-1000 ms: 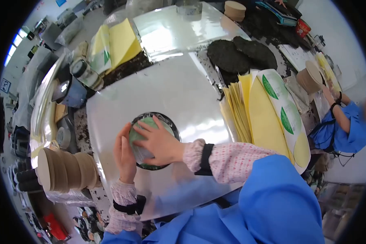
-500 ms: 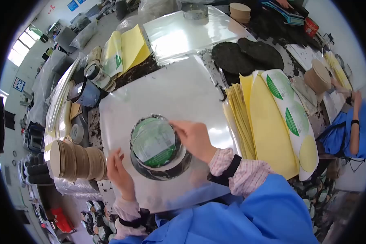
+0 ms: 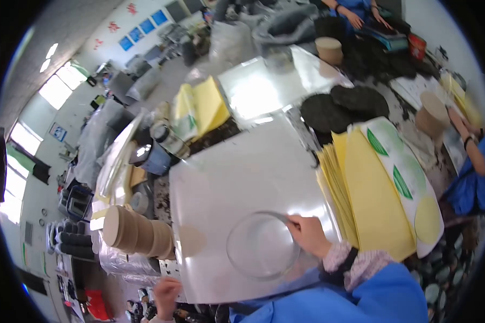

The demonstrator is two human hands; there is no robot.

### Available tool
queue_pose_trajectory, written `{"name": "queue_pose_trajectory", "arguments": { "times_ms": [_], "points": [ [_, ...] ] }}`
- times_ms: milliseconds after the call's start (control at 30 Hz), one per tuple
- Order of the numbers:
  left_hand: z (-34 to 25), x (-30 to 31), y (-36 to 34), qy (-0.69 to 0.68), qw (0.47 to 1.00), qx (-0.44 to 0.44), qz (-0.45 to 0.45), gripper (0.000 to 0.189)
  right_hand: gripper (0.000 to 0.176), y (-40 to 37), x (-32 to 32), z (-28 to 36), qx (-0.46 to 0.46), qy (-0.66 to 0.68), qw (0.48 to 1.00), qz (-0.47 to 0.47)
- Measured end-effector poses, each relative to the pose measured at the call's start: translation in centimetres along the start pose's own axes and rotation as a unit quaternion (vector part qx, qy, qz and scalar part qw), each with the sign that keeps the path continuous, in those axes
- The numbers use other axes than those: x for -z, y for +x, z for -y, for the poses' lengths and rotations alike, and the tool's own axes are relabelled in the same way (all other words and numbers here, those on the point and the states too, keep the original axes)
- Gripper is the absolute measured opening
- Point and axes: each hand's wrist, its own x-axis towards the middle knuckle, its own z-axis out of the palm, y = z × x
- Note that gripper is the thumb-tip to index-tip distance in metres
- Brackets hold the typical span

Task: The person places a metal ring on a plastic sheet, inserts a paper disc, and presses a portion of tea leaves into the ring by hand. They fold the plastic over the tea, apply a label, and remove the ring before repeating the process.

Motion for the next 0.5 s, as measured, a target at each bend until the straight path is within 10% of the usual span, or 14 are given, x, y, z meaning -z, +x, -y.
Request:
{"name": "queue_pose_trajectory", "arguments": {
  "times_ms": [100, 500],
  "points": [
    [5.1, -2.1, 1.1, 0.113, 0.959, -0.111, 0.236, 0.015, 0.042, -2.0, -0.8, 0.9, -0.015, 0.14, 0.99, 0.009],
    [6.3, -2.7, 5.0, 0.101, 0.976, -0.024, 0.193, 0.009, 0.035, -9.3, -7.9, 4.6, 0.439, -0.097, 0.84, 0.304]
  ]
}}
